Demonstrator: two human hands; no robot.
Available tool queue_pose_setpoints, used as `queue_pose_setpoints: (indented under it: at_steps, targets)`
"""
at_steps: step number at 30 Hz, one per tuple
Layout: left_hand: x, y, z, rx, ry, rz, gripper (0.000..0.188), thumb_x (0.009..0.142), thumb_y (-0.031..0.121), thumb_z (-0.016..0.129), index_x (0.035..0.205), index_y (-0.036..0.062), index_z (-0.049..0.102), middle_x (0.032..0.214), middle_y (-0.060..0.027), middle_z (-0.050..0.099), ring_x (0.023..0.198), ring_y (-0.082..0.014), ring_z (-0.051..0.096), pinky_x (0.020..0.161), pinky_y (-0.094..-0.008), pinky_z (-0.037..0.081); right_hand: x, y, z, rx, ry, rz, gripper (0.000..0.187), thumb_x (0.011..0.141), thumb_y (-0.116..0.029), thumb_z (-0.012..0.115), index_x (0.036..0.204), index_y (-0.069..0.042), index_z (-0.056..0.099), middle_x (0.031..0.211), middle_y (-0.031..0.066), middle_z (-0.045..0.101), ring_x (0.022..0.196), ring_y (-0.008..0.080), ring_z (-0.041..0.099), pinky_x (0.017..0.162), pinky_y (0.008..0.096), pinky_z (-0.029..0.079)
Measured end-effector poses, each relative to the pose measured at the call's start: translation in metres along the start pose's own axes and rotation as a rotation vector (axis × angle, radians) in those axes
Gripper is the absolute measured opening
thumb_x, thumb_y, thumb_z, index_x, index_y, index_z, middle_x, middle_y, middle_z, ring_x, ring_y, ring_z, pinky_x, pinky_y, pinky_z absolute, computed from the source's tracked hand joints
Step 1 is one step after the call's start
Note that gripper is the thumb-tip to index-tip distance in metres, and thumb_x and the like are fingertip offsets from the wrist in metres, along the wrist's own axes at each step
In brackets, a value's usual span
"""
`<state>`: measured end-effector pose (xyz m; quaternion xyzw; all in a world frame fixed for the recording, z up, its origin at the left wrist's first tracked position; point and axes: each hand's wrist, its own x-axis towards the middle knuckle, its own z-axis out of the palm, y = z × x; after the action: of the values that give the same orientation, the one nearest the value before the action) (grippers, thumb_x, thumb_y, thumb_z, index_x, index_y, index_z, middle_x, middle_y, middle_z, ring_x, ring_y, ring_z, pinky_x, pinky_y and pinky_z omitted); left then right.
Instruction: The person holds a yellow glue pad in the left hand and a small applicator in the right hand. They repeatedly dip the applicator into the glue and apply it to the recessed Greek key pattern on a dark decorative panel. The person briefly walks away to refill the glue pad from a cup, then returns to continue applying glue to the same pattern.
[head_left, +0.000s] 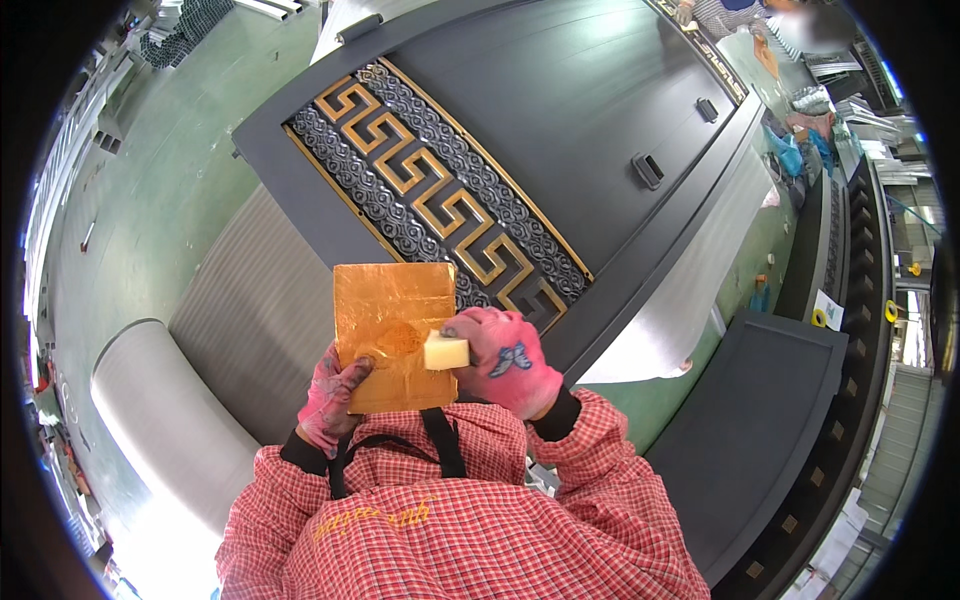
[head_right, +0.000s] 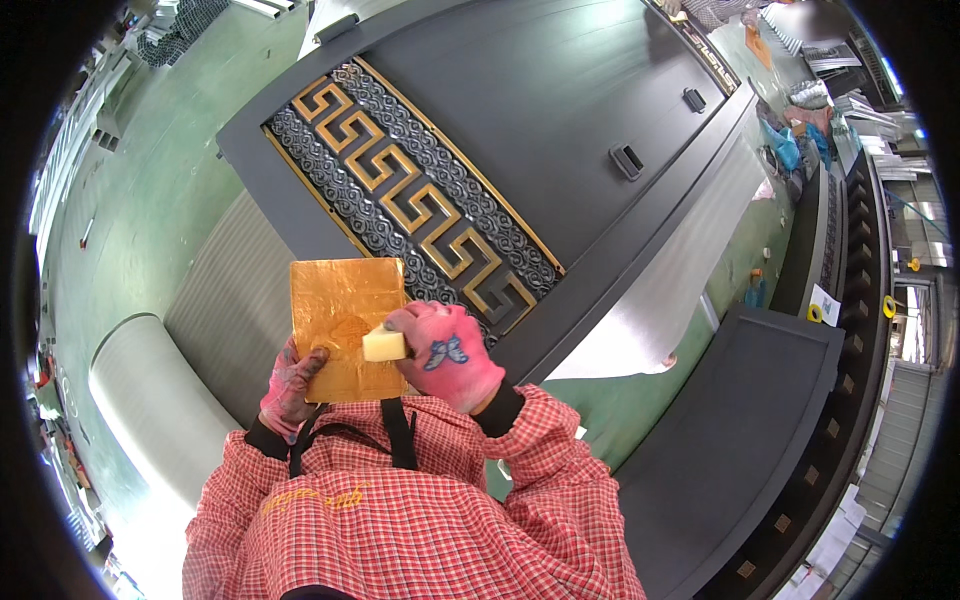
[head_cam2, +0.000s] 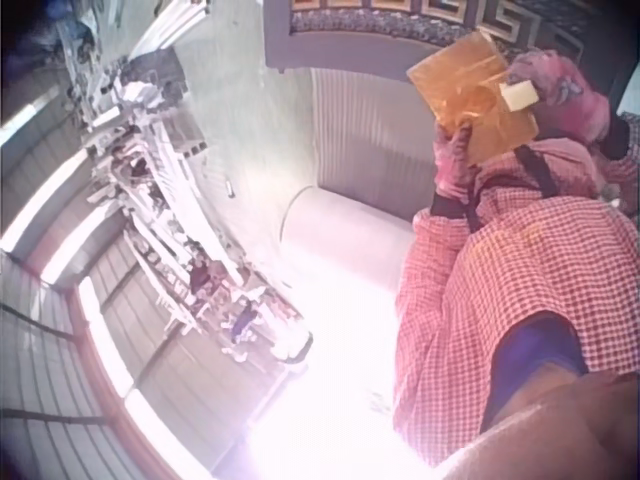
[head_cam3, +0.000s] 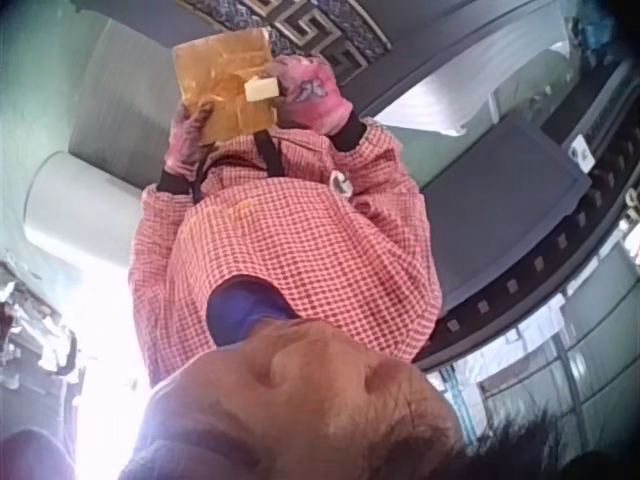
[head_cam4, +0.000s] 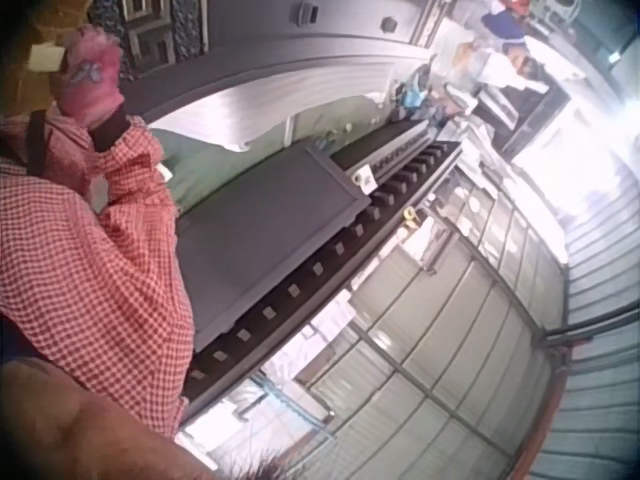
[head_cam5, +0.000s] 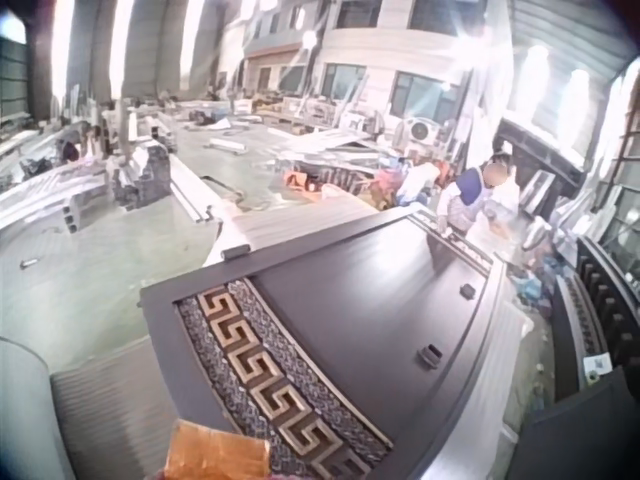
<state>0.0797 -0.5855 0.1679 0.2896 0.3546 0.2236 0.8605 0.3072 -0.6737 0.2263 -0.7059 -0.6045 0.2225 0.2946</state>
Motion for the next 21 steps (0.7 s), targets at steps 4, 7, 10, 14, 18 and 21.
queue_pose_setpoints:
  at_steps: [4, 7, 10, 14, 18, 21]
  targets:
    - [-0.003, 0.0, -0.017, 0.011, 0.052, 0.023, 0.051, 0.091, 0.014, 0.064, 0.136, 0.0059, 0.041, 0.13, -0.0085, 0.053, 0.117, -0.0231, 0.055, 0.097, -0.0393, 0.049, -0.013, 0.051, -0.011, 0.2, 0.189, 0.164, 0.027, 0.067, -0.01, 0.078, 0.092, -0.008, 0.066, 0.087, 0.0091, 0.069, 0.079, 0.0262, 0.068, 0.07, 0.0327, 0.055]
    - [-0.005, 0.01, -0.014, -0.036, 0.078, 0.053, 0.044, 0.093, 0.011, 0.059, 0.134, 0.0048, 0.042, 0.123, -0.0068, 0.056, 0.111, -0.0191, 0.057, 0.093, -0.0345, 0.05, -0.029, 0.125, -0.007, 0.34, 0.269, 0.336, 0.022, 0.079, -0.002, 0.07, 0.1, -0.004, 0.065, 0.083, 0.0078, 0.068, 0.072, 0.0165, 0.066, 0.064, 0.0273, 0.052]
    - [-0.004, -0.001, -0.047, -0.08, 0.047, 0.084, 0.049, 0.09, 0.016, 0.065, 0.133, 0.0052, 0.043, 0.121, -0.0048, 0.057, 0.108, -0.0161, 0.057, 0.093, -0.0329, 0.05, -0.043, 0.177, 0.012, 0.234, 0.171, 0.475, 0.023, 0.076, -0.002, 0.071, 0.099, -0.005, 0.066, 0.083, 0.0069, 0.068, 0.074, 0.0165, 0.066, 0.067, 0.0276, 0.052]
    - [-0.006, 0.004, -0.031, -0.055, 0.102, 0.078, 0.06, 0.085, 0.022, 0.074, 0.133, 0.0059, 0.043, 0.112, 0.0009, 0.058, 0.101, -0.0101, 0.059, 0.091, -0.0288, 0.049, -0.046, 0.205, 0.039, 0.059, 0.092, 0.493, 0.027, 0.072, -0.001, 0.074, 0.097, -0.007, 0.066, 0.084, 0.004, 0.068, 0.077, 0.0139, 0.065, 0.07, 0.0265, 0.051]
    - [-0.008, 0.007, -0.02, -0.051, 0.158, 0.067, 0.06, 0.083, 0.023, 0.075, 0.132, 0.0059, 0.044, 0.107, 0.0037, 0.057, 0.097, -0.0077, 0.059, 0.092, -0.0269, 0.049, -0.036, 0.207, 0.057, 0.007, 0.13, 0.445, 0.024, 0.074, -0.005, 0.074, 0.097, -0.007, 0.067, 0.085, 0.0078, 0.069, 0.077, 0.0201, 0.067, 0.07, 0.0289, 0.052]
    - [-0.009, -0.001, -0.036, -0.099, 0.125, 0.073, 0.054, 0.086, 0.019, 0.072, 0.131, 0.0054, 0.045, 0.108, 0.0032, 0.057, 0.099, -0.0084, 0.058, 0.092, -0.0275, 0.048, -0.032, 0.21, 0.062, -0.043, 0.109, 0.415, 0.025, 0.074, -0.008, 0.074, 0.098, -0.008, 0.067, 0.09, 0.0101, 0.069, 0.083, 0.0253, 0.068, 0.073, 0.0318, 0.053]
